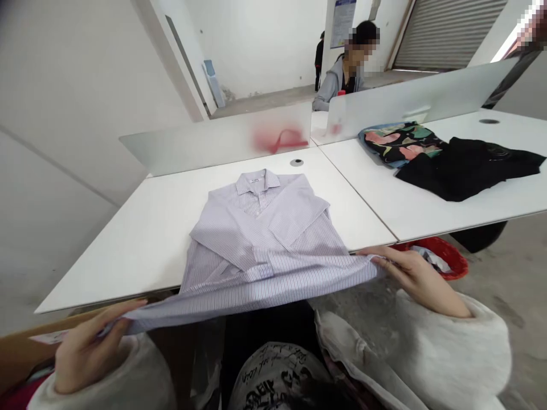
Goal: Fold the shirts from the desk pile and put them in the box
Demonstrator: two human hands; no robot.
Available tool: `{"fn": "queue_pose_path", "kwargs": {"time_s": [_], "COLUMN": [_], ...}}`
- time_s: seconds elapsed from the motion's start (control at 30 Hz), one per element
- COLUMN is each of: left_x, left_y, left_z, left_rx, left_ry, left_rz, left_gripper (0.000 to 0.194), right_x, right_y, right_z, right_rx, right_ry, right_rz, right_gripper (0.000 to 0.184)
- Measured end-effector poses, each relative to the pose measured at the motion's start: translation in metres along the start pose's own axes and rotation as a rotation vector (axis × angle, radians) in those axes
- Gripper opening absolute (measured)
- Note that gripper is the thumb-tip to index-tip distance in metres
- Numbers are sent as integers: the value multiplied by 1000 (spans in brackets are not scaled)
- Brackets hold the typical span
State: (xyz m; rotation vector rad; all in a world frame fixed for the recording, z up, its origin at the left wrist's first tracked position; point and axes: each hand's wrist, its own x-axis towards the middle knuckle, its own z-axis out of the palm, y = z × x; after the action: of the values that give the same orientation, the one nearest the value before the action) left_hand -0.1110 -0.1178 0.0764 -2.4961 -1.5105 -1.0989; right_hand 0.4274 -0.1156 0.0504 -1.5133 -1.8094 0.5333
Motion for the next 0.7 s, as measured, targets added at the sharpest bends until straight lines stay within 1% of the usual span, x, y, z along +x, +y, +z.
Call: {"fn": "queue_pose_path", "kwargs": {"time_s": [0.03, 0.1, 0.2, 0.23, 0.3, 0.37, 0.43, 0.5, 0.57, 0.63, 0.7], "left_x": [16, 49, 103, 122, 162, 199, 231, 255, 270, 281, 289], "left_y": [-3, -9, -24, -30, -44, -60, -76, -92, -106, -120, -135], "left_z": [0, 1, 7, 9, 15, 23, 32, 41, 49, 59, 72], "left_rx": [48, 114, 82, 43, -23, -34, -22, -26, -38, -55, -72], "left_ry": [61, 168, 227, 229, 196, 125, 46, -19, -31, 21, 80], "left_rz": [-11, -87, -219, -248, -281, -304, -315, -296, -290, -331, -388], "left_gripper": [18, 18, 20, 22, 26, 31, 34, 36, 37, 38, 42], "right_x": [14, 44, 94, 112, 149, 187, 222, 251, 274, 293, 312], "right_y": [-1, -4, -7, -7, -8, -9, -12, -15, -16, -12, 0], "right_z": [-4, -11, -17, -18, -18, -18, -18, -18, -19, -18, -12], "right_rx": [-26, -59, -78, -84, -95, -94, -78, -56, -16, 59, 177], "right_ry": [10, 42, 158, 194, 223, 205, 167, 124, 84, 65, 74], "right_rz": [-34, -101, -200, -235, -297, -343, -378, -402, -407, -382, -337], "right_gripper": [38, 36, 32, 32, 31, 32, 34, 35, 36, 37, 39]}}
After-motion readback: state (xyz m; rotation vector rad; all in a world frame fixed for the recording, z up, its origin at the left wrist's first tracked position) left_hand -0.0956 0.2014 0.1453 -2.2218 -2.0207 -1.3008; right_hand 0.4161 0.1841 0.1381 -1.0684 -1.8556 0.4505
